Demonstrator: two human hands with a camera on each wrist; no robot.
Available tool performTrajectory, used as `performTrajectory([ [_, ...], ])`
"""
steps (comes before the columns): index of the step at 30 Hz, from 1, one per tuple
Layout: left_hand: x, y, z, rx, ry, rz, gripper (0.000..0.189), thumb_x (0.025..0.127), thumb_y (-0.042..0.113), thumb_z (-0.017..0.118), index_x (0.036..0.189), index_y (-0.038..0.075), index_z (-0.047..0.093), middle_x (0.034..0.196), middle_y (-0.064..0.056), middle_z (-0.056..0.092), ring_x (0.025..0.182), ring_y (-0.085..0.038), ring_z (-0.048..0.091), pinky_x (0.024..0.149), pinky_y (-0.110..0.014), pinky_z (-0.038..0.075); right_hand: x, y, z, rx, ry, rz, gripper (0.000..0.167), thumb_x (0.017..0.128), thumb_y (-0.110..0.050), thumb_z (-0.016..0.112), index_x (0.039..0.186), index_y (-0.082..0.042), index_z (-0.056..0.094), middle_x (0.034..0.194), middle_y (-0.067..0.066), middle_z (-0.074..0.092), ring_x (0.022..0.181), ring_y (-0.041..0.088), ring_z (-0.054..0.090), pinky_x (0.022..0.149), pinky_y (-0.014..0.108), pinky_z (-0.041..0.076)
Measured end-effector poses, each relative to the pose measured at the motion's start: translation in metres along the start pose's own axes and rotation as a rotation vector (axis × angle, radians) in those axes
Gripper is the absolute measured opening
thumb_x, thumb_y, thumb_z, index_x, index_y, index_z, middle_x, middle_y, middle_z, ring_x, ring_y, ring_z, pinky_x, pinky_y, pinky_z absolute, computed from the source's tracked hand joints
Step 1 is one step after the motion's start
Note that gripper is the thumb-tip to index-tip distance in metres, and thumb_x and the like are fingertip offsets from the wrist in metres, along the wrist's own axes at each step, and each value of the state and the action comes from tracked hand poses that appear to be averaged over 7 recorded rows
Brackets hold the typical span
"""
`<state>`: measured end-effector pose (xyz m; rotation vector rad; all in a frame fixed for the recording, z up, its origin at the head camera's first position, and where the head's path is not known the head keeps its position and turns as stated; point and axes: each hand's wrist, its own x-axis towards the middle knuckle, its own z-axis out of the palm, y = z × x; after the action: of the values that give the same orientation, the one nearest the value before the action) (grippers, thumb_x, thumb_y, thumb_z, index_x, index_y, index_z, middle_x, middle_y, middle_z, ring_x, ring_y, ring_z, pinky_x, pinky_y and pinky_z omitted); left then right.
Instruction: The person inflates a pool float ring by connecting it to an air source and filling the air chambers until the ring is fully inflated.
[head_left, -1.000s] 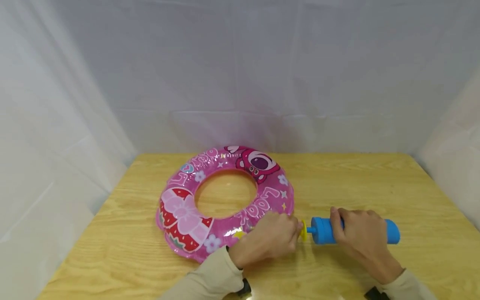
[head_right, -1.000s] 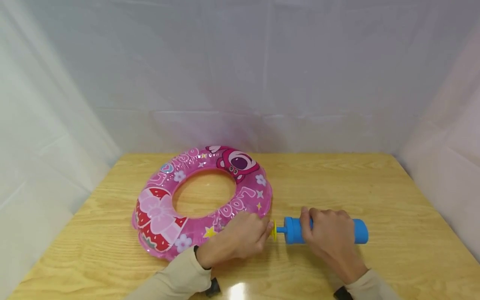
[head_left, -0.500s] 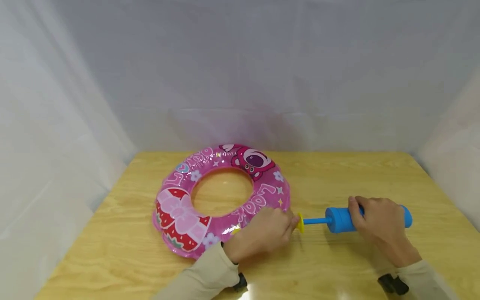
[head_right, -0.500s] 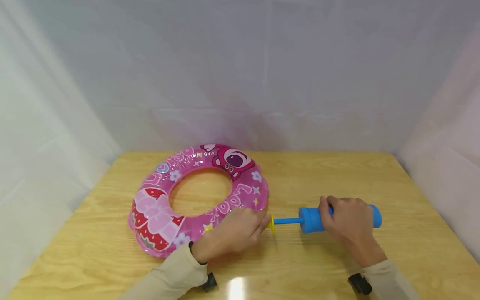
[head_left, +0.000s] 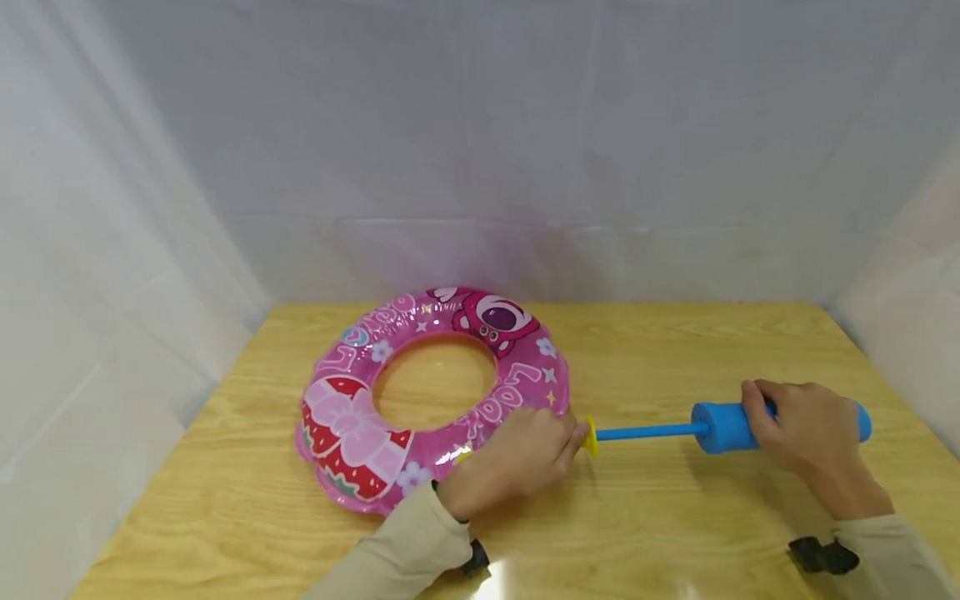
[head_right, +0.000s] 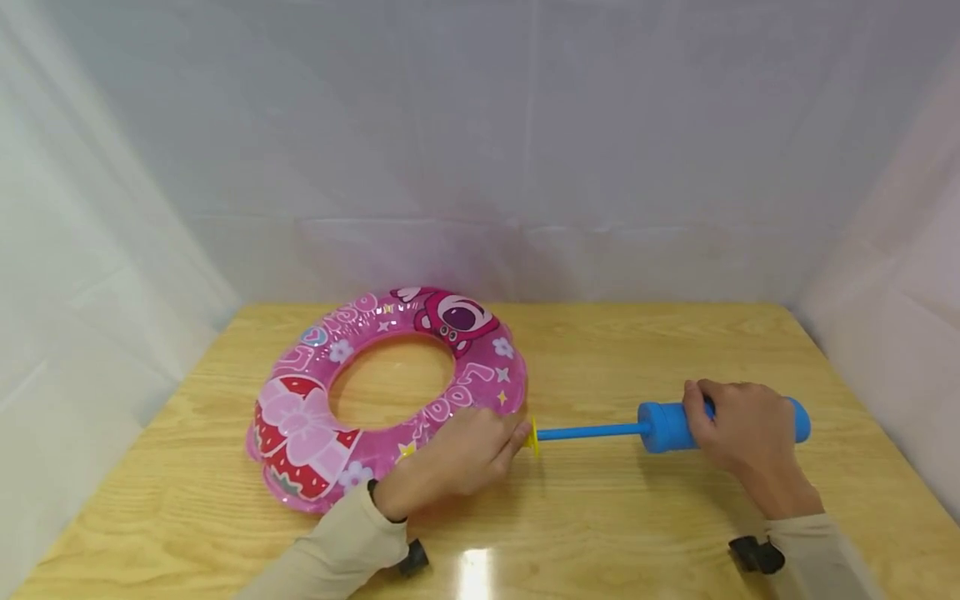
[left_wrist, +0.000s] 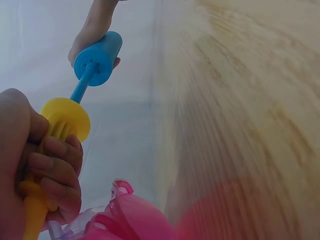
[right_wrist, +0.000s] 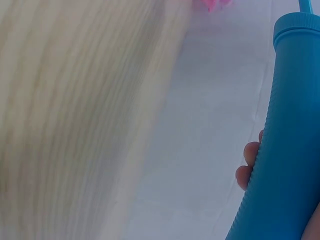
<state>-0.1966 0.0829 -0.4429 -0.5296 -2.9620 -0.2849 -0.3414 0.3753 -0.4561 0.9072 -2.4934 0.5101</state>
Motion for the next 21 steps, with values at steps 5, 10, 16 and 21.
performTrajectory([
  [5, 0.001, 0.002, -0.001, -0.018, -0.024, -0.038, 0.038, 0.106, 0.026, 0.034, 0.072, 0.018, 0.049, 0.057, 0.007, 0.035, 0.048, -0.008, 0.038, 0.046, -0.022, 0.035, -0.003, 0.013, -0.003, 0.018, 0.013, 0.011, 0.035, 0.097, -0.024, 0.044, 0.093, 0.000, 0.071, 0.066, 0.022, 0.061, 0.049, 0.032, 0.049, 0.037, 0.035, 0.028],
  [10, 0.003, 0.003, -0.001, -0.020, -0.030, -0.044, 0.037, 0.106, 0.026, 0.034, 0.073, 0.018, 0.049, 0.057, 0.007, 0.037, 0.048, -0.008, 0.040, 0.046, -0.021, 0.036, -0.005, 0.020, -0.002, 0.017, -0.016, 0.016, 0.036, 0.098, -0.025, 0.044, 0.095, -0.001, 0.070, 0.068, 0.021, 0.062, 0.049, 0.030, 0.049, 0.038, 0.035, 0.029],
  [16, 0.003, 0.006, 0.001, -0.001, -0.043, -0.066, 0.035, 0.105, 0.024, 0.036, 0.073, 0.017, 0.048, 0.058, 0.006, 0.037, 0.049, -0.009, 0.038, 0.045, -0.019, 0.034, -0.006, 0.019, 0.005, 0.025, -0.006, 0.001, 0.035, 0.098, -0.024, 0.044, 0.090, -0.003, 0.071, 0.064, 0.017, 0.061, 0.049, 0.029, 0.049, 0.039, 0.036, 0.030],
  [21, 0.003, 0.009, 0.004, 0.071, -0.002, -0.073, 0.034, 0.104, 0.023, 0.038, 0.072, 0.017, 0.046, 0.056, 0.006, 0.035, 0.048, -0.009, 0.037, 0.045, -0.020, 0.032, -0.004, 0.010, 0.012, 0.010, 0.039, -0.026, 0.037, 0.098, -0.023, 0.043, 0.075, -0.005, 0.066, 0.051, 0.006, 0.048, 0.044, 0.024, 0.043, 0.037, 0.034, 0.026],
])
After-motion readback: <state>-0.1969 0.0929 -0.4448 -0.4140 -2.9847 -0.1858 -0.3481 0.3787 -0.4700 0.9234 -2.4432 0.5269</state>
